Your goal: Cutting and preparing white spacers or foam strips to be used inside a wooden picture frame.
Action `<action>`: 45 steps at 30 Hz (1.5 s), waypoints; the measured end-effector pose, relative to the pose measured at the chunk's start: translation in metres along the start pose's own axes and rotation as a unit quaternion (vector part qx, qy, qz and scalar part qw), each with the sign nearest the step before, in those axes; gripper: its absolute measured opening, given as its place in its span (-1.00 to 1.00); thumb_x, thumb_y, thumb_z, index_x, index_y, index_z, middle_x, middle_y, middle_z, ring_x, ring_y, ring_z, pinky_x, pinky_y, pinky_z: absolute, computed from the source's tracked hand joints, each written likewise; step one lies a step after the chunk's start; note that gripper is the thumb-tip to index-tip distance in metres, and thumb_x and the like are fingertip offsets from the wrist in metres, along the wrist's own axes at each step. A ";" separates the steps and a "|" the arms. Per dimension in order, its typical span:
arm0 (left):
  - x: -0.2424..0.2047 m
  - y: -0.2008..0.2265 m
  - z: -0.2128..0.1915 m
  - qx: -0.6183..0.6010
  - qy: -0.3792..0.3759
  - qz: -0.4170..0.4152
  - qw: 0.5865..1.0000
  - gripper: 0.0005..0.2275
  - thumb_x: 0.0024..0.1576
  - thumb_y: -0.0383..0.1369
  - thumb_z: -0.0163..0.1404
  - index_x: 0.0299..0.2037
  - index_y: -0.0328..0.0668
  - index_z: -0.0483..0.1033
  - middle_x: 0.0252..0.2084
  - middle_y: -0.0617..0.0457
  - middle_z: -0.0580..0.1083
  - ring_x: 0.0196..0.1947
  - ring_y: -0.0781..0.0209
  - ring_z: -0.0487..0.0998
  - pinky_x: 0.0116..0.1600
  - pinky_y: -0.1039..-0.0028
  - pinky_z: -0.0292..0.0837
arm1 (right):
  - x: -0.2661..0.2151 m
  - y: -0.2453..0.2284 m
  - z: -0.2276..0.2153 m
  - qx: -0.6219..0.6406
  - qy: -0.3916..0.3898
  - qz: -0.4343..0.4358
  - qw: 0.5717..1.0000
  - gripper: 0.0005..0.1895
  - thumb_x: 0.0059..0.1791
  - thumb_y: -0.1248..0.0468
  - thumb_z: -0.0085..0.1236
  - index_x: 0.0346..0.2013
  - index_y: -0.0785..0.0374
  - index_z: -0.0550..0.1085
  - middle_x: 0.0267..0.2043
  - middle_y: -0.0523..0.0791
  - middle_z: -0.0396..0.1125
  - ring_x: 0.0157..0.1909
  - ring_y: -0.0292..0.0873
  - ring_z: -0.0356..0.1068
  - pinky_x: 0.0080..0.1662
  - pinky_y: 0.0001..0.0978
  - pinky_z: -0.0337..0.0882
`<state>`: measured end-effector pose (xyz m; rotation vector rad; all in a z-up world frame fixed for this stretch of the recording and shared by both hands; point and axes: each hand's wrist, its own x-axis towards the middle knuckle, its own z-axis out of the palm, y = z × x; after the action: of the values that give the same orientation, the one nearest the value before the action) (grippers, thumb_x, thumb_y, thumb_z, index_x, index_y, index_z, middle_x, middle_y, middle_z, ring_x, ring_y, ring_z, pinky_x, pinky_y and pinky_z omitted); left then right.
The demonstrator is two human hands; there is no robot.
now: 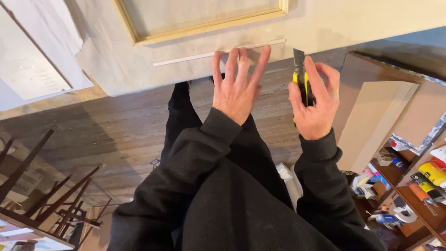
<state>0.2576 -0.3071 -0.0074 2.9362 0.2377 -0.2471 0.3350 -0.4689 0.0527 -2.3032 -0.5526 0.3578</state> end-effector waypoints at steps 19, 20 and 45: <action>-0.212 -0.296 -0.043 -0.169 0.236 -0.104 0.951 -0.61 0.22 -0.43 0.21 0.26 -0.36 0.58 0.20 -0.24 0.49 0.24 -0.27 0.55 0.38 -0.08 0.43 | -0.032 -0.215 0.263 0.113 -0.121 -0.106 0.980 -0.49 0.14 0.27 0.30 0.39 0.24 0.46 0.21 0.07 0.32 0.32 0.23 0.42 0.27 0.07 0.48; -0.214 -0.312 -0.039 -0.163 0.246 -0.100 0.950 -0.64 0.25 -0.41 0.18 0.24 -0.35 0.59 0.21 -0.25 0.49 0.24 -0.26 0.55 0.38 -0.08 0.42 | -0.030 -0.223 0.281 0.109 -0.125 -0.115 0.979 -0.49 0.16 0.29 0.28 0.42 0.22 0.44 0.21 0.08 0.32 0.32 0.24 0.41 0.25 0.10 0.47; -0.210 -0.375 -0.036 -0.223 0.126 -0.092 0.962 -0.43 0.15 -0.45 0.33 0.37 -0.35 0.42 0.35 -0.17 0.35 0.44 -0.14 0.34 0.61 -0.04 0.16 | -0.004 -0.300 0.314 0.023 -0.184 -0.056 0.981 -0.51 0.08 0.53 0.26 0.34 0.38 0.50 0.22 0.05 0.22 -0.02 -0.05 0.35 0.07 -0.25 0.47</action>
<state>-0.0065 0.0340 0.0017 2.4894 0.5284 0.1430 0.1192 -0.0919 0.0478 -2.1592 -0.8423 0.7409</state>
